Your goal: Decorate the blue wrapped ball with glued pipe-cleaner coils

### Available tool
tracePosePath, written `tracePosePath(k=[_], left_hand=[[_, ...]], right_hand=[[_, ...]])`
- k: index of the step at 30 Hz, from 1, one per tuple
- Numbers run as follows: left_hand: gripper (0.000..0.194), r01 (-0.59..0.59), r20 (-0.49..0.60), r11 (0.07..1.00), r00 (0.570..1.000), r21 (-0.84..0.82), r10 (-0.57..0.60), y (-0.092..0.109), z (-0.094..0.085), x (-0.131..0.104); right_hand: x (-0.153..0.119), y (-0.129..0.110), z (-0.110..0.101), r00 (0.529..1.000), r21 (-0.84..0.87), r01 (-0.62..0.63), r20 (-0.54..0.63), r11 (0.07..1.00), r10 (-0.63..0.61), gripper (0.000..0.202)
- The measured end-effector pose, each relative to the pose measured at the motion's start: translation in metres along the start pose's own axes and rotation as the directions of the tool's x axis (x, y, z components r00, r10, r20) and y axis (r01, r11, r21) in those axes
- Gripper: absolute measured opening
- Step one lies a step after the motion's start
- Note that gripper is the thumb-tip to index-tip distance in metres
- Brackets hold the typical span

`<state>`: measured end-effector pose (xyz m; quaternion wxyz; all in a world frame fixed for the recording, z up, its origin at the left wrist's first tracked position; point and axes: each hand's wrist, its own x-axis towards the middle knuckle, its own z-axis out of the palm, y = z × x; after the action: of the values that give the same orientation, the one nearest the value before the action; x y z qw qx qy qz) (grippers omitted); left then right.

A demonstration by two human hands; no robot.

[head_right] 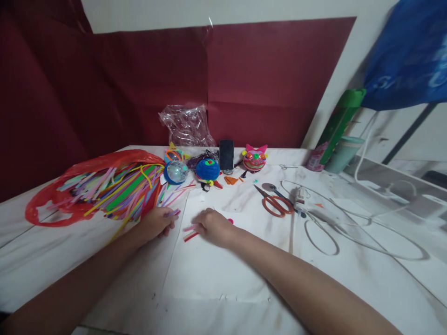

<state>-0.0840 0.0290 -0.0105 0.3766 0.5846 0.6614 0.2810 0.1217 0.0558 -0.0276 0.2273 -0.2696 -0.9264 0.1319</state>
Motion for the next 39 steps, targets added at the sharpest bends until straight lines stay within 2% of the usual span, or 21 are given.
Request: tracePosePath(k=[3, 7, 12, 16, 20, 24, 32, 36, 39], left_hand=[[0.026, 0.007, 0.024, 1.000, 1.000, -0.021, -0.006, -0.001, -0.003, 0.001], [0.011, 0.032, 0.081, 0.990, 0.997, -0.140, -0.020, -0.006, -0.008, 0.004], [0.019, 0.104, 0.171, 0.906, 0.985, -0.409, -0.036, -0.013, -0.016, 0.006], [0.025, 0.154, 0.219, 0.847, 0.975, -0.508, -0.046, -0.012, -0.020, 0.004], [0.022, 0.183, 0.245, 0.791, 0.969, -0.584, -0.043, -0.010, -0.023, 0.003], [0.011, 0.185, 0.223, 0.766, 0.973, -0.616, -0.056, -0.012, -0.022, 0.003], [0.010, 0.158, 0.210, 0.798, 0.977, -0.582, -0.040, -0.011, -0.021, 0.002], [0.016, 0.100, 0.203, 0.818, 0.979, -0.567, 0.020, -0.007, -0.018, -0.002], [0.026, 0.027, 0.225, 0.838, 0.968, -0.545, 0.115, -0.005, -0.013, -0.007]], right_hand=[[-0.005, 0.002, 0.000, 0.996, 0.100, -0.059, -0.064, 0.993, 0.065, 0.028], [-0.009, 0.004, -0.004, 0.987, 0.185, -0.111, -0.093, 0.976, 0.130, 0.025], [-0.011, 0.000, -0.005, 0.985, 0.212, -0.144, -0.061, 0.967, 0.160, 0.022], [-0.012, -0.003, -0.001, 0.985, 0.223, -0.140, -0.069, 0.965, 0.159, 0.019], [-0.014, -0.004, -0.001, 0.980, 0.220, -0.157, -0.088, 0.963, 0.180, 0.018], [-0.013, -0.006, -0.003, 0.975, 0.211, -0.185, -0.083, 0.960, 0.206, 0.018], [-0.013, -0.008, -0.004, 0.973, 0.211, -0.205, -0.058, 0.956, 0.221, 0.017], [-0.010, -0.009, -0.011, 0.960, 0.224, -0.232, -0.102, 0.947, 0.260, 0.016], [-0.002, -0.015, -0.012, 0.941, 0.345, -0.278, -0.090, 0.897, 0.326, 0.014]])
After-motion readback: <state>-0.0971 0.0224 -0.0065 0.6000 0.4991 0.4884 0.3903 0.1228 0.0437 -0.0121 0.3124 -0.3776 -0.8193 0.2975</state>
